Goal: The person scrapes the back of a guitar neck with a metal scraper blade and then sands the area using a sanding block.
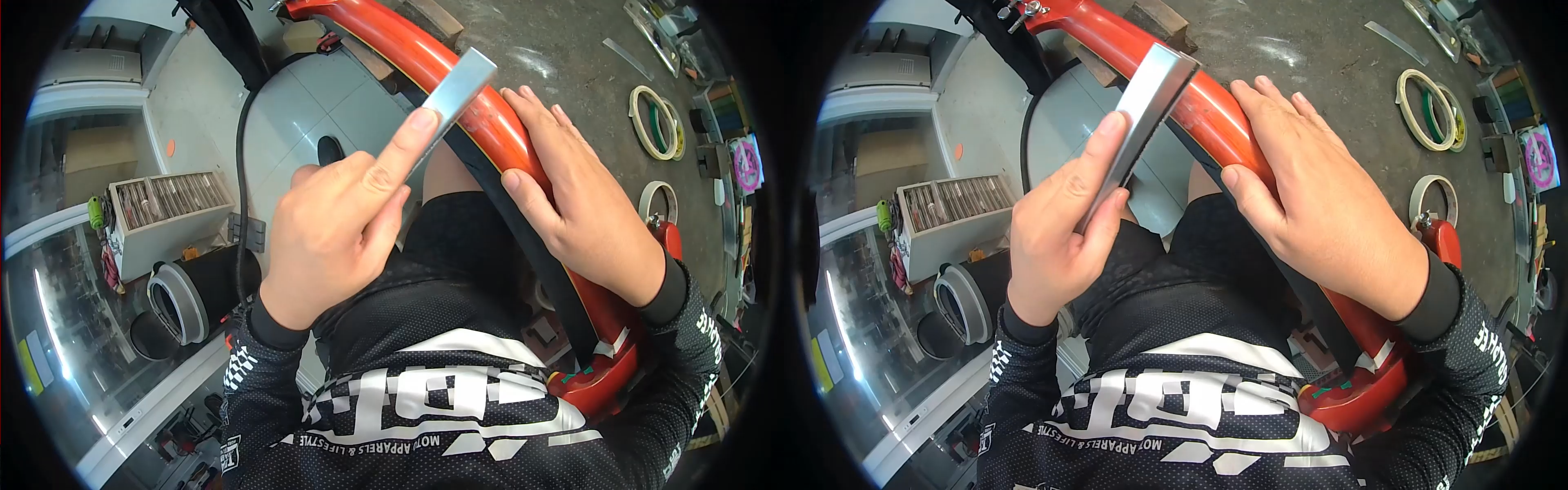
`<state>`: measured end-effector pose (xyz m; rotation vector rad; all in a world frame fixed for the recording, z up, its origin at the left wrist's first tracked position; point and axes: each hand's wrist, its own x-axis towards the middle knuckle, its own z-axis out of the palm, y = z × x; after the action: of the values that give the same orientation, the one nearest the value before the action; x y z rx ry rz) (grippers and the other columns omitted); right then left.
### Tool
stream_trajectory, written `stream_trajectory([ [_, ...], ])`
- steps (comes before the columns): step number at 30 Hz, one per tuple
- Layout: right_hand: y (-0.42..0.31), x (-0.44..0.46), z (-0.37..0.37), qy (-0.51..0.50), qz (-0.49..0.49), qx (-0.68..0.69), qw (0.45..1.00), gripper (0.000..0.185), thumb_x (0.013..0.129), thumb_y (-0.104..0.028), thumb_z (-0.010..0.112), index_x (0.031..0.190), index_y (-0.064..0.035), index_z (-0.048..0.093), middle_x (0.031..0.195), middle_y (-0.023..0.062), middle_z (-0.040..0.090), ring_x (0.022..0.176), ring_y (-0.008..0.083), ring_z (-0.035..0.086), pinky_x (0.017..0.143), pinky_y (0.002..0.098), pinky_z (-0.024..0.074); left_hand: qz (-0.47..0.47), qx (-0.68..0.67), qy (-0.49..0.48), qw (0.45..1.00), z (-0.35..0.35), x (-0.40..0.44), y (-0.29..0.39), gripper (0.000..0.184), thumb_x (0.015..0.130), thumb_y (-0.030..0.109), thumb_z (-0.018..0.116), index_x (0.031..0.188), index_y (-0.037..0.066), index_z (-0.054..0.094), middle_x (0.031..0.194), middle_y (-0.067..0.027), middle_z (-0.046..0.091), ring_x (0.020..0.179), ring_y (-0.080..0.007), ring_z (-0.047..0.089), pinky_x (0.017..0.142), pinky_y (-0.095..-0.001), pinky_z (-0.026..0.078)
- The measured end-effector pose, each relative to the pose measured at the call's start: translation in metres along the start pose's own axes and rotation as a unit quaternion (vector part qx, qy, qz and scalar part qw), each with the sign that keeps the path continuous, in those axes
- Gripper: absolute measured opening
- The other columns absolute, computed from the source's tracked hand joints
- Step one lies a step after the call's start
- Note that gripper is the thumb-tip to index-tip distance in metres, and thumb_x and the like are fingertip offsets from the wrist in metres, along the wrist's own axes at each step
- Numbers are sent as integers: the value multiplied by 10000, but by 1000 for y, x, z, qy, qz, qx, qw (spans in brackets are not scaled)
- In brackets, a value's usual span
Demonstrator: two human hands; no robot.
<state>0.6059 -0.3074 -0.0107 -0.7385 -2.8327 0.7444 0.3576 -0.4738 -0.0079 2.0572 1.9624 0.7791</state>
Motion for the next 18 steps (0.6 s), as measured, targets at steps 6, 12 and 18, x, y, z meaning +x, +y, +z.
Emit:
stream_trajectory([
  [6, -14, -3, -1, 32, -28, -48, 998, 819, 1025, -125, 729, 1741, 4, 351, 1688, 241, 529, 1519, 418, 571, 1367, 562, 346, -5, 17, -36, 999, 5, -10, 1, 834, 870, -128, 776, 1660, 76, 607, 1102, -164, 800, 791, -279, 711, 732, -379, 576],
  [12, -14, -7, 2, 38, -5, -59, 997, 839, 1000, -148, 777, 1716, 14, 372, 1550, 255, 640, 1338, 412, 697, 1340, 570, 388, 21, 7, -21, 1000, 12, -9, -5, 828, 891, -135, 749, 1677, 65, 581, 1037, -155, 764, 787, -286, 700, 736, -378, 567],
  [18, -12, -8, 4, 50, -14, -73, 996, 843, 992, -154, 792, 1704, 22, 376, 1482, 261, 672, 1305, 407, 710, 1332, 572, 399, 15, 3, 1, 1000, 18, 35, 7, 796, 925, -136, 725, 1683, 38, 560, 1142, -175, 801, 832, -311, 729, 779, -374, 585],
])
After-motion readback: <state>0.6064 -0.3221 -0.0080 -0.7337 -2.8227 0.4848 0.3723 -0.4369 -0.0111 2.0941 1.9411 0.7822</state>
